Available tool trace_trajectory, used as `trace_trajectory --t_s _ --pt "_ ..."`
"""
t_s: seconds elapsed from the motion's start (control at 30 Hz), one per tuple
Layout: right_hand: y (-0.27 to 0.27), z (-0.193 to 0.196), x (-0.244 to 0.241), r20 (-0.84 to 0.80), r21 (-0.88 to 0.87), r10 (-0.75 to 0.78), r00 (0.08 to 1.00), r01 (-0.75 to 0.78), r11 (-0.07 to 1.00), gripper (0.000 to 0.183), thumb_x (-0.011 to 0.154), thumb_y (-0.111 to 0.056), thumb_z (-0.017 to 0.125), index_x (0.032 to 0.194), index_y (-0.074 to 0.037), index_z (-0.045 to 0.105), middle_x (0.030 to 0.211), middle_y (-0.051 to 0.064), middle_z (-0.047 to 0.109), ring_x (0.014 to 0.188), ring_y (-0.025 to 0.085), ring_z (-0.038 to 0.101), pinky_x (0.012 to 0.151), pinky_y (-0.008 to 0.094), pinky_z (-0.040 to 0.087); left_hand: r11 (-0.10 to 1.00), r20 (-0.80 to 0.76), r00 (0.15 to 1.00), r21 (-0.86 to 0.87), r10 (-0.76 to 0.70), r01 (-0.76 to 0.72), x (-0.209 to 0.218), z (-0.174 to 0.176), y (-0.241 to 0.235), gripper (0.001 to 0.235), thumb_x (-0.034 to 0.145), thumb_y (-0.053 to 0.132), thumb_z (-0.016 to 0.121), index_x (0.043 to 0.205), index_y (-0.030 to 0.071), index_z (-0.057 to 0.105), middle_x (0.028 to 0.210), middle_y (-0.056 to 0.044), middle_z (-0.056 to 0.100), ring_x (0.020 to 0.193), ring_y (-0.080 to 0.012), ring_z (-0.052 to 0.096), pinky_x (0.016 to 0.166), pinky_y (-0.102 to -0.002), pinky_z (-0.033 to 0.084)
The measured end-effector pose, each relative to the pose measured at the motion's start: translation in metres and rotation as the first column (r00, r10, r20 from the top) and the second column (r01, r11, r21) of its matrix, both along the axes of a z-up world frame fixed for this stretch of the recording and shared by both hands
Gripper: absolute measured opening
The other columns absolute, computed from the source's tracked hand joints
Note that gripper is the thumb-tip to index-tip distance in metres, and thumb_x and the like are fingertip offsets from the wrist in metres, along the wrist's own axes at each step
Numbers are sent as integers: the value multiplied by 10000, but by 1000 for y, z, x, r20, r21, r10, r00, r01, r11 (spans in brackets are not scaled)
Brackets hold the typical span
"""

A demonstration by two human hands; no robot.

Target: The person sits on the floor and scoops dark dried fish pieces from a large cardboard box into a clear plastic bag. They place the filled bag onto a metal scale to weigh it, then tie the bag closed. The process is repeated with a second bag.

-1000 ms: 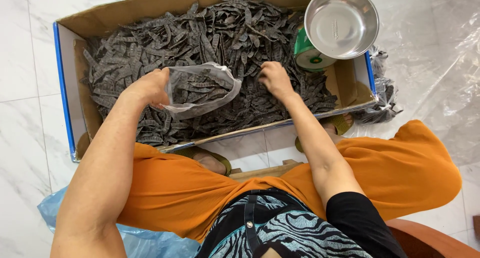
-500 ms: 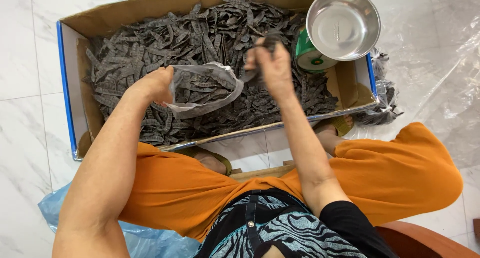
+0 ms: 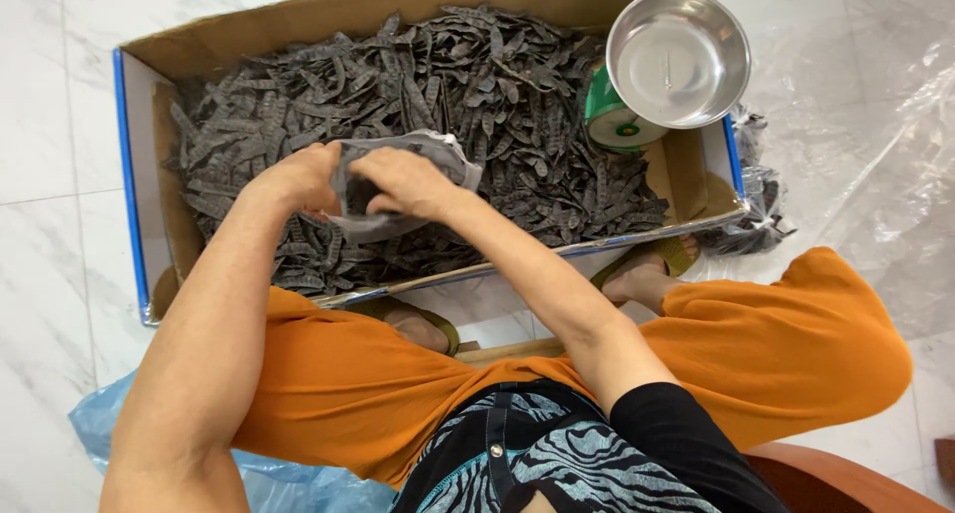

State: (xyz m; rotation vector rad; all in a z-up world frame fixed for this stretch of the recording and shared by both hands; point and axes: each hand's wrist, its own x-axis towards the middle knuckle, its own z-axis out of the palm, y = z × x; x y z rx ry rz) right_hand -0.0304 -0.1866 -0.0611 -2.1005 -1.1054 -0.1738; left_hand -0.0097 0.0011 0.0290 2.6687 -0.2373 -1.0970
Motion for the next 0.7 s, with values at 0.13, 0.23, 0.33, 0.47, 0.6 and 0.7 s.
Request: trace_trajectory --t_s 0.13,0.23,0.33,0.47,0.6,0.7 --pt "-23 31 -20 -71 201 -38 997 52 978 397 863 -170 813 1200 -49 642 1165 144 692 1117 329 649 985 407 519 1000 -1 1000 7 -4 4 1 -3 -1 707 657 -37 844 1288 -45 527 1227 -219 653 943 -320 753 744 -425 623" --pt "-82 13 -22 -336 259 -314 888 408 875 203 931 -122 778 1111 -64 706 1079 105 724 989 264 727 872 362 597 999 32 999 6 -33 32 -1 -8 2 783 637 -47 863 1330 -28 500 1250 -205 619 960 -319 725 752 -428 620" --pt "-169 -50 -13 -345 16 -594 727 637 771 251 938 -206 777 1116 -48 697 1059 131 720 951 305 720 846 406 589 999 52 998 -7 -45 45 -2 -9 5 809 624 -47 877 1338 -27 497 1262 -202 602 992 -316 707 770 -419 618" --pt "-224 -146 -31 -235 -669 -802 549 507 543 730 640 -457 966 1135 -23 650 1118 193 653 1066 376 631 935 480 507 1000 8 1000 -25 -12 12 2 -8 2 869 661 -28 838 1429 -42 431 1285 -210 611 965 -317 748 749 -430 645" --pt "-186 -179 -59 90 -724 -749 657 559 403 978 475 -413 978 1304 -72 586 1319 200 559 1253 420 486 1022 597 349 996 6 998 56 -68 67 4 -9 -3 852 658 -17 839 1415 -61 453 1298 -227 613 942 -333 744 770 -435 618" --pt "-170 -185 -62 323 -693 -598 734 614 379 744 716 -276 907 1365 -119 578 1399 166 535 1364 389 444 1156 656 294 999 25 998 9 -49 49 6 -13 -5 967 645 -23 841 1489 -33 369 1299 -223 589 927 -329 740 746 -432 622"
